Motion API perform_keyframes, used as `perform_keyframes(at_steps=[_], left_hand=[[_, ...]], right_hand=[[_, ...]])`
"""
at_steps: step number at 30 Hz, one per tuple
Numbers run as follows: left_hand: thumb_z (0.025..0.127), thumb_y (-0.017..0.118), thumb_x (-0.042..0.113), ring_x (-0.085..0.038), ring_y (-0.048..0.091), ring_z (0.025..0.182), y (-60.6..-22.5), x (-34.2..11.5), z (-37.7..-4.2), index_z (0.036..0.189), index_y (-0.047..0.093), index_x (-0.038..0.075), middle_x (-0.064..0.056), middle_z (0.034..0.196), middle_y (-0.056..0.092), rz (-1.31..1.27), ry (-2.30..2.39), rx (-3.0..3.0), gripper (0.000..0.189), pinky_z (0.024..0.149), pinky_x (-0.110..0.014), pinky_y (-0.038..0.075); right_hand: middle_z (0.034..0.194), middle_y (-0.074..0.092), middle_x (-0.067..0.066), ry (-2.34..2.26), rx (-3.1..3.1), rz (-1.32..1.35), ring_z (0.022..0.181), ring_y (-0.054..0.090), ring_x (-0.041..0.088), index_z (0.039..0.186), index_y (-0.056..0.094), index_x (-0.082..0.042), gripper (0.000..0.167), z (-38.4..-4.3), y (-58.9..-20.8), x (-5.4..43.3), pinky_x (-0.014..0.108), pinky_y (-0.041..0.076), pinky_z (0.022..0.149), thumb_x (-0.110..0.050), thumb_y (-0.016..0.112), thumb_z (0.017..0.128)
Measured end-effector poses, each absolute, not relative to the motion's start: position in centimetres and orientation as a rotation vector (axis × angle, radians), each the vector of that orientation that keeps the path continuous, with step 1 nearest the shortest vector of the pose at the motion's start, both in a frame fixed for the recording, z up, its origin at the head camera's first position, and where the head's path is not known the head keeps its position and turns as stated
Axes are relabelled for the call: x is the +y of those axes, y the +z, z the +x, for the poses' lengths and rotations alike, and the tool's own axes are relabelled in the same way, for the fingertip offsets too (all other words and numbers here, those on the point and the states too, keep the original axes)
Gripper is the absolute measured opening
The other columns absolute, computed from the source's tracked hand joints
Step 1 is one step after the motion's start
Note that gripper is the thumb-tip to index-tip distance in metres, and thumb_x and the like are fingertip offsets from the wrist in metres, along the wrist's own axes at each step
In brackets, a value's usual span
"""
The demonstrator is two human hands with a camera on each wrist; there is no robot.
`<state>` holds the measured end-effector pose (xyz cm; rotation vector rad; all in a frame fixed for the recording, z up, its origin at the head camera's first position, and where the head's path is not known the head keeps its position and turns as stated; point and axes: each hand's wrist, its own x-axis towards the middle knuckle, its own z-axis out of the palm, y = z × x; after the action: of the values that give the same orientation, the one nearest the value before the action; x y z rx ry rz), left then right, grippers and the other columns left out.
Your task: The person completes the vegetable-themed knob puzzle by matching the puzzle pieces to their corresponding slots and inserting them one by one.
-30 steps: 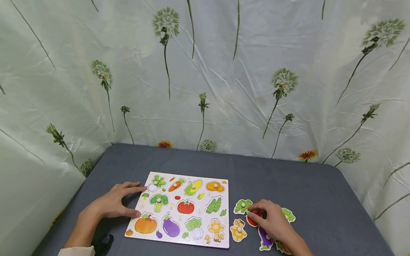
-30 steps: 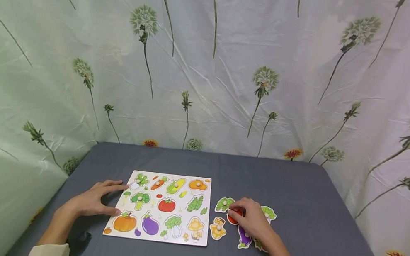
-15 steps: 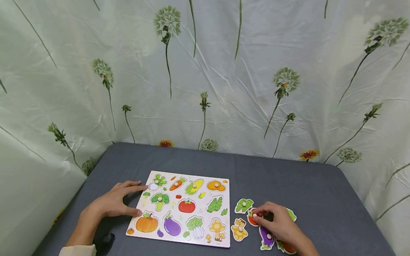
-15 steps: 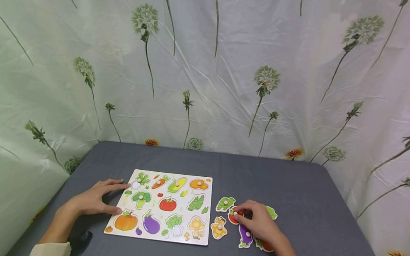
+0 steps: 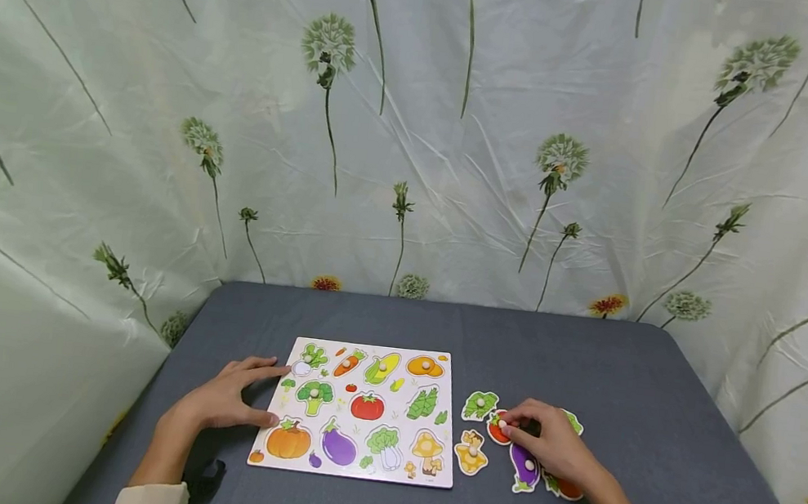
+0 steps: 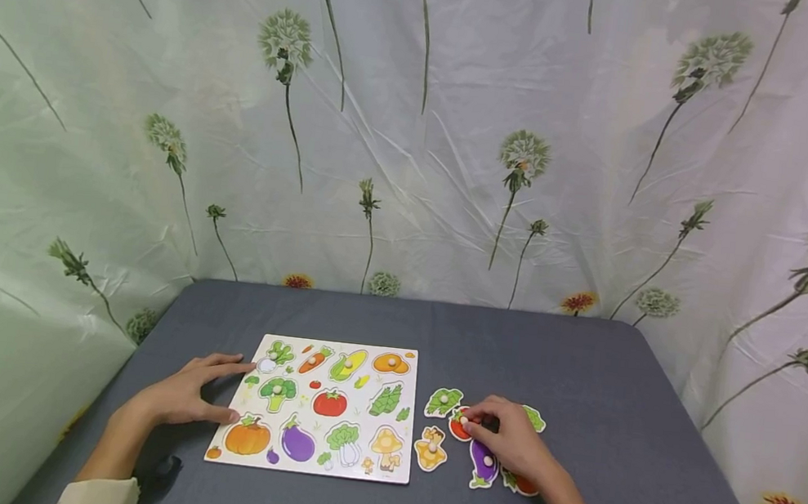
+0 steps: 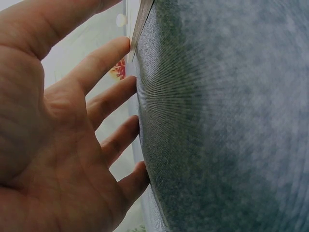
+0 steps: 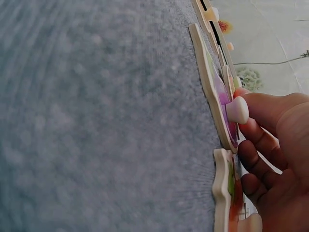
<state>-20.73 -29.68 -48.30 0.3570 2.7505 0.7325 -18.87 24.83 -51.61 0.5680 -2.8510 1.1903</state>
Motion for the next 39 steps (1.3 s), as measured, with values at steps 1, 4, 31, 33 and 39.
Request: perform_keyframes(at_steps=[1, 4, 31, 33, 39], left_hand=[[0.073, 0.087, 0.053, -0.049, 0.033, 0.142, -48.3, -29.7, -20.7, 0.152, 0.054, 0.023, -0.020, 0.160, 0.040, 0.361, 0.729, 2.752, 0.090, 0.105, -0.077, 0.033], [0.074, 0.087, 0.052, -0.049, 0.033, 0.142, -48.3, -29.6, -20.7, 0.151, 0.054, 0.023, -0.020, 0.160, 0.040, 0.365, 0.724, 2.755, 0.089, 0.105, -0.077, 0.033], [0.073, 0.086, 0.054, -0.047, 0.033, 0.143, -48.5, -29.7, -20.8, 0.151, 0.054, 0.024, -0.019, 0.161, 0.040, 0.349, 0.715, 2.760, 0.090, 0.106, -0.077, 0.033], [0.073, 0.086, 0.054, -0.048, 0.033, 0.143, -48.4, -29.6, -20.8, 0.151, 0.054, 0.024, -0.019, 0.161, 0.040, 0.352, 0.717, 2.759, 0.090, 0.106, -0.076, 0.033], [0.074, 0.087, 0.052, -0.049, 0.034, 0.142, -48.3, -29.5, -20.7, 0.151, 0.055, 0.024, -0.020, 0.160, 0.040, 0.363, 0.719, 2.760, 0.088, 0.105, -0.077, 0.033]], right_hand=[[0.091, 0.068, -0.010, 1.198, -2.840, 0.568, 0.080, 0.057, 0.000, 0.099, 0.078, -0.020, 0.007, -18.8, -51.7, 24.9, 0.022, 0.050, 0.072, -0.023, 0.077, 0.093], [0.090, 0.067, -0.010, 1.215, -2.830, 0.541, 0.080, 0.057, 0.000, 0.098, 0.078, -0.021, 0.007, -18.7, -51.8, 25.0, 0.022, 0.050, 0.073, -0.025, 0.077, 0.093], [0.088, 0.067, -0.016, 1.071, -2.776, 0.323, 0.081, 0.059, 0.000, 0.094, 0.078, -0.029, 0.007, -19.1, -50.2, 23.6, 0.027, 0.051, 0.075, -0.032, 0.082, 0.089], [0.087, 0.067, -0.015, 1.063, -2.762, 0.333, 0.080, 0.058, 0.000, 0.093, 0.079, -0.028, 0.007, -19.2, -50.0, 23.3, 0.027, 0.051, 0.074, -0.030, 0.083, 0.089], [0.083, 0.066, -0.013, 1.085, -2.710, 0.389, 0.076, 0.056, 0.000, 0.091, 0.079, -0.024, 0.007, -19.3, -49.8, 22.3, 0.024, 0.048, 0.068, -0.024, 0.085, 0.086]])
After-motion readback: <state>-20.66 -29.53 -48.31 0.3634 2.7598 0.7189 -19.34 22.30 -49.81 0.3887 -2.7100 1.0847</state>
